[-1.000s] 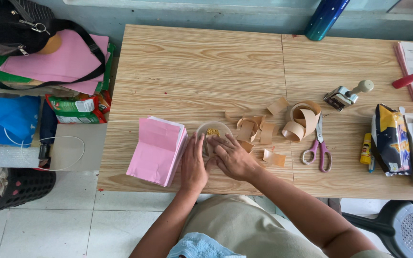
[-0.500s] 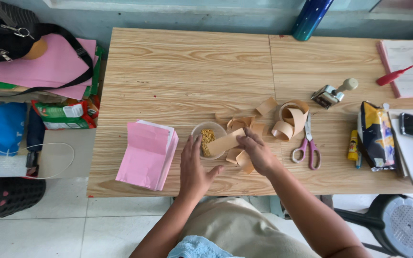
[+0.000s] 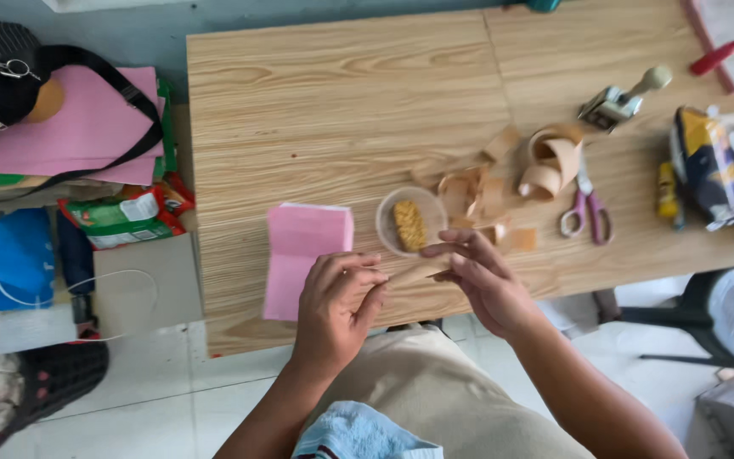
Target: The person repeatedly applies adhesive tape to the spine of pink paper stacks, folds the paper over the tape, and presses it flat to form a notebook cover. The person uses a sponge to apply adhesive to the tape and scissors to trim excess tape. Finished notebooks are stacked on the table.
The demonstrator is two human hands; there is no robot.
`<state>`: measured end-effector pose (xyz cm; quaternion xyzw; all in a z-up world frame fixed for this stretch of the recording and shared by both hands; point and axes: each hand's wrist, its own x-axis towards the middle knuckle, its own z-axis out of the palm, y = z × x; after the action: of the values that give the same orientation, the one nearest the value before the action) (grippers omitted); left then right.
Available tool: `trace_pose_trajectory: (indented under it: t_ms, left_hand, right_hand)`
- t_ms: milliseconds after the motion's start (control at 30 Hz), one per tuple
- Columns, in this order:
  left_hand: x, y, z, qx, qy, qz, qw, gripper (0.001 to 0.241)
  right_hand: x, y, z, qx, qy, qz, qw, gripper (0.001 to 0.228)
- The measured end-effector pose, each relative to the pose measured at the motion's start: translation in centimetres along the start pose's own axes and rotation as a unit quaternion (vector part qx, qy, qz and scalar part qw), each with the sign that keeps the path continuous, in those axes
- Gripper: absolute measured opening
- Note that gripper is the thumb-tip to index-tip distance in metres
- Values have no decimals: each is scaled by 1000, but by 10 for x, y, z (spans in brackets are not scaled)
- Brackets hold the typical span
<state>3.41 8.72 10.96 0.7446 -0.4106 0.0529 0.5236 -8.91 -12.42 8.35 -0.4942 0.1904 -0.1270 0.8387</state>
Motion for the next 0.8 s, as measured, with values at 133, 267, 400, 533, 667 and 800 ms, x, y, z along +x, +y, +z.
trace_pose_trajectory:
  t_ms: [133, 267, 400, 533, 667, 800]
  left_hand:
    - [-12, -12, -63, -136, -65, -140, 979, 7]
    - [-34, -33, -100, -212, -122, -265, 933, 8]
    - [-52, -46, -119, -248, -163, -360, 885, 8]
    - [-69, -60, -125, -224, -174, -366, 886, 8]
    - [-79, -71, -128, -179, -167, -356, 902, 14]
    - [-93, -88, -119, -238, -102, -411, 874, 14]
  right_hand:
    - [-33, 56, 25, -14, 10, -83, 996, 60]
    - [-57, 82, 72, -98, 104, -66, 988, 20]
    - [-73, 88, 110, -149, 136, 35, 979, 11]
    - [-78, 93, 132, -211, 157, 117, 958, 13]
    - [-76, 105, 133, -174, 152, 130, 964, 18]
    - [-68, 105, 136, -217, 167, 132, 953, 20]
